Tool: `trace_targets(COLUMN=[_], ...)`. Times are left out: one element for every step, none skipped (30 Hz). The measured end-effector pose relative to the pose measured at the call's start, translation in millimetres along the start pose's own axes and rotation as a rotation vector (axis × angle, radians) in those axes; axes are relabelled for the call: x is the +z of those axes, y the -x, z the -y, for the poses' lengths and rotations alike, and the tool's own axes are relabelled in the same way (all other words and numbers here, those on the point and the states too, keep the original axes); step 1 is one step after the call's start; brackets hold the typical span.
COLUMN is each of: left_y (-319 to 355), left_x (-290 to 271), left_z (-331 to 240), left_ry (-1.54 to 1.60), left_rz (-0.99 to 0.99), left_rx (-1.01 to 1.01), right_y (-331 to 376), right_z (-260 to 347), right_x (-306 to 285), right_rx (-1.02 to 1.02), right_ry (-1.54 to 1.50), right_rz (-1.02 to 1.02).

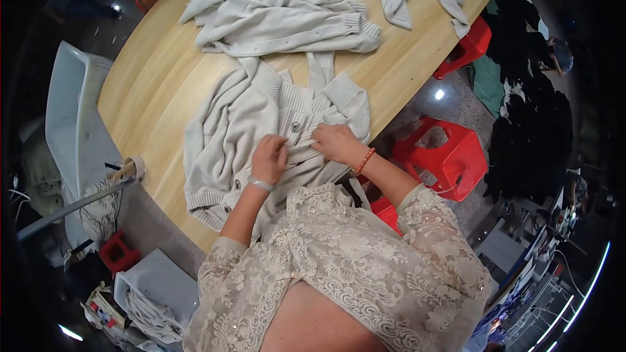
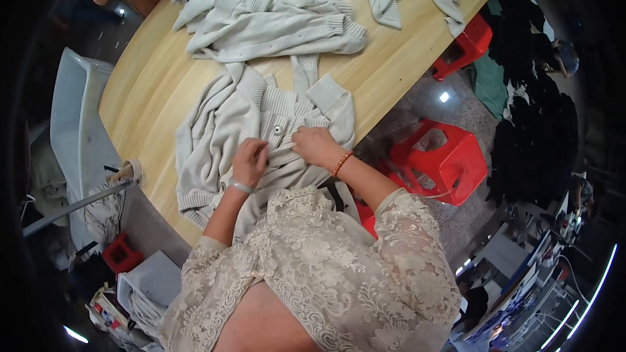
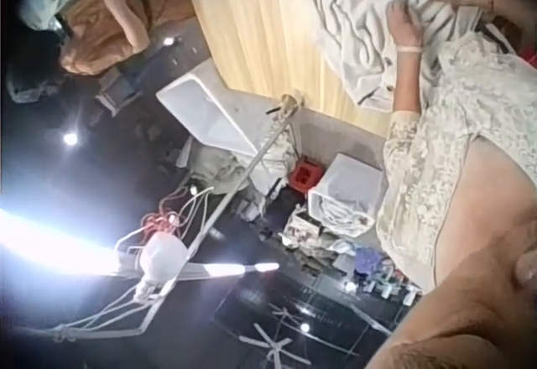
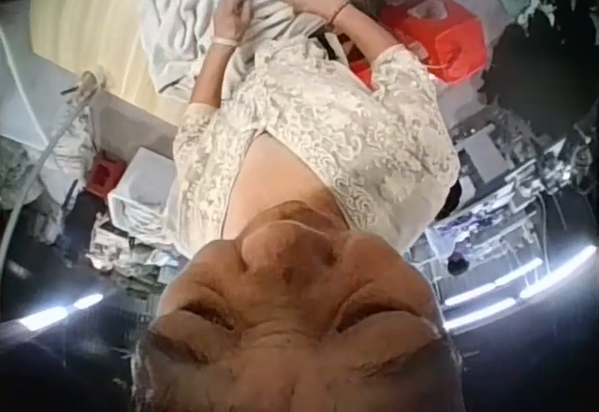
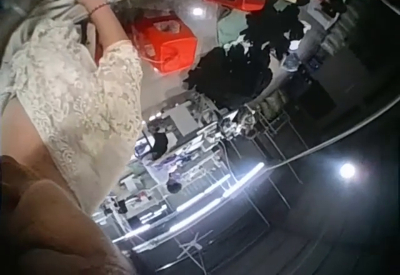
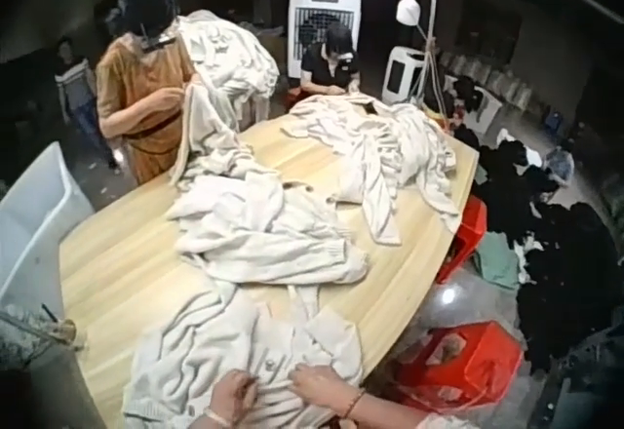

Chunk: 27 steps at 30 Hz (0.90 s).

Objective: Trimming loose threads from sweaters using scissors.

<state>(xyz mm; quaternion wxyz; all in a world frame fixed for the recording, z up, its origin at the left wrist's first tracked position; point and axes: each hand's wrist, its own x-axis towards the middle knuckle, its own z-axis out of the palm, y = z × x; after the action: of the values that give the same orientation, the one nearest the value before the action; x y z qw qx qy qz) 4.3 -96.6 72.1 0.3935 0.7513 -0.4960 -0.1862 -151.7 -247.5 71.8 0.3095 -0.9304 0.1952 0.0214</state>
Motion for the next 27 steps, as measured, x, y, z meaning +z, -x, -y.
trace_targets(left_y=[-9, -17, -23, -27, -29, -32, -33, -38, -41, -41, -40, -39, -37, -37, -35, -32, -30, -25, -27, -28, -27, -27, -26, -22, -21, -19, -17], left_x=[6, 15, 22, 29, 36, 42, 46, 46, 47, 50, 52, 49, 45, 41, 36, 32, 29, 35, 40, 36, 39, 38, 33, 31, 24, 18, 7], left_z=[-7, -6, -2, 4, 11, 18, 17, 19, 21, 27, 33, 35, 31, 30, 29, 29, 29, 35, 33, 30, 34, 31, 32, 37, 34, 31, 18], left_ry=[0.081, 0.046, 0.01, -0.071, -0.103, -0.132, -0.124, -0.052, 0.019, 0.062, 0.267, 0.474, 0.686, 0.724, 0.764, 0.777, 0.697, 0.744, 0.801, 0.816, 0.882, 0.872, 0.843, 0.854, 0.828, 0.906, 0.955], left_rz=[0.029, -0.026, -0.087, -0.001, 0.02, 0.034, 0.074, 0.159, 0.242, 0.24, 0.272, 0.304, 0.303, 0.311, 0.312, 0.279, 0.288, 0.242, 0.239, 0.279, 0.274, 0.267, 0.284, 0.29, 0.328, 0.378, 0.43], left_rx=[-0.069, 0.001, 0.078, -0.047, -0.073, -0.097, -0.157, -0.217, -0.279, -0.292, -0.42, -0.548, -0.627, -0.651, -0.676, -0.634, -0.724, -0.678, -0.688, -0.713, -0.725, -0.681, -0.646, -0.611, -0.622, -0.601, -0.55], right_y=[0, -1, -3, -4, -4, -4, -2, -1, -1, 0, -1, -3, -4, -5, -6, -9, -11, -10, -8, -7, -7, -8, -9, -10, -9, -8, -8], right_z=[2, 4, 7, 7, 6, 4, 3, 2, 0, 3, 5, 9, 12, 14, 15, 19, 23, 28, 28, 26, 24, 24, 26, 31, 30, 30, 25], right_x=[0, -2, -4, -2, 1, 5, 6, 5, 7, 8, 8, 8, 8, 8, 8, 9, 9, 2, -1, -1, -1, -1, -1, -5, -6, -7, -8], right_rx=[-0.008, -0.02, -0.038, -0.046, -0.057, -0.04, -0.034, -0.033, -0.056, -0.049, -0.046, -0.036, -0.014, 0.005, 0.004, 0.019, 0.031, 0.017, 0.029, 0.036, -0.031, -0.049, -0.097, -0.116, -0.153, -0.133, -0.139], right_ry=[-0.005, -0.01, -0.009, -0.012, -0.012, -0.019, -0.058, -0.097, -0.119, -0.128, -0.137, -0.129, -0.128, -0.126, -0.131, -0.177, -0.223, -0.26, -0.226, -0.198, -0.19, -0.155, -0.148, -0.138, -0.14, -0.127, -0.114], right_rz=[0.005, -0.013, -0.035, -0.021, -0.009, -0.011, -0.033, -0.056, -0.066, -0.072, -0.078, -0.048, -0.044, -0.039, -0.042, -0.069, -0.092, -0.11, -0.139, -0.167, -0.184, -0.134, -0.134, -0.101, -0.105, -0.088, -0.07])
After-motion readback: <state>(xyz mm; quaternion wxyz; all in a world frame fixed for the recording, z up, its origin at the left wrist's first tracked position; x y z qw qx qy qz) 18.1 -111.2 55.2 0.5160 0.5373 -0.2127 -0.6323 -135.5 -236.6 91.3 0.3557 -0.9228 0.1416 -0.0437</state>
